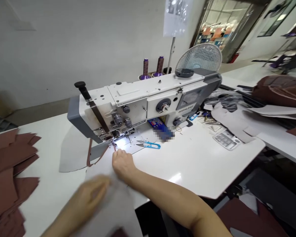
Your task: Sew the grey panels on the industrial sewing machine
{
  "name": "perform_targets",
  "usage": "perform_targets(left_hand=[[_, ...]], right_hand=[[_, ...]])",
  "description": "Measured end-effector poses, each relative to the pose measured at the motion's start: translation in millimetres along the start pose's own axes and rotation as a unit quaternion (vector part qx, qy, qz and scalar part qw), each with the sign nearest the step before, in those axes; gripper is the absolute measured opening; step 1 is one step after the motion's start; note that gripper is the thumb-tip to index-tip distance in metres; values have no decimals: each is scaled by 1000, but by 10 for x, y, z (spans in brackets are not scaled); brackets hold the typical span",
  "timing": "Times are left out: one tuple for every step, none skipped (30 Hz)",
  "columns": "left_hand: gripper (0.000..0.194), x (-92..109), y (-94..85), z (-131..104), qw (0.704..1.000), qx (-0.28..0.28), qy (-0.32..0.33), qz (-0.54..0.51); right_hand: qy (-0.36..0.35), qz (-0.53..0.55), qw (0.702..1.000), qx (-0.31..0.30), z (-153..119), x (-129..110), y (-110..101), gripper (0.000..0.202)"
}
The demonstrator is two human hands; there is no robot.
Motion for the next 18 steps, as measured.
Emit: perform_targets(left_hand=[[25,-128,88,94,1000,11,-19,4],[27,-261,167,188,998,33,-47,3],[31,-361,258,276,998,41,-54,6],[34,-438,352,354,998,42,-51,11],[37,-495,442,416,998,38,-46,18],[40,-532,525,462,998,30,-37,28],[41,-557,595,489,999,24,-33,37],[42,-574,647,502,998,20,-31,44],[42,-584,683,504,998,20,-29,48],[42,-588,705,500,998,22,-28,50],[43,-589,715,492,998,25,-26,52],[43,-588,717,486,998,29,-23,56],[44,-589,713,481,997,35,-22,63],[44,-590,707,480,996,40,-20,71],[43,-593,701,482,996,44,-18,80],[43,-596,696,486,995,47,-16,88],[42,-600,693,490,994,49,-13,95],[41,-604,692,495,994,49,-9,100]], right_hand=[[-5,-4,1000,-1,1,-12,9,19],[-9,-8,1000,-2,2,-22,17,19],[-9,-11,1000,-2,5,-29,24,20],[-8,-13,1000,-2,8,-31,29,20],[-6,-13,1000,1,13,-32,30,21],[-4,-12,1000,3,18,-29,30,21],[-3,-10,1000,6,25,-25,30,21],[-5,-9,1000,7,32,-22,28,21],[-9,-8,1000,7,39,-20,26,21],[-13,-7,1000,6,46,-19,22,20],[-16,-6,1000,4,52,-17,18,20],[-16,-5,1000,-1,57,-13,15,21],[-13,-4,1000,-6,62,-9,13,21],[-8,-3,1000,-13,67,-5,13,22],[-4,-3,1000,-19,72,-2,16,23],[-1,-3,1000,-24,77,-1,21,23],[1,-2,1000,-29,82,0,29,23],[5,-2,999,-32,88,2,39,23]])
Point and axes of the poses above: each hand's wrist, its own z-axis towards the middle knuckle, its own y-axis out of the palm, x = y × z, the point moved 5 cm from there along z, towards the middle knuckle, and after that the axes turned 4 degrees about x, right-handed, at the moved point
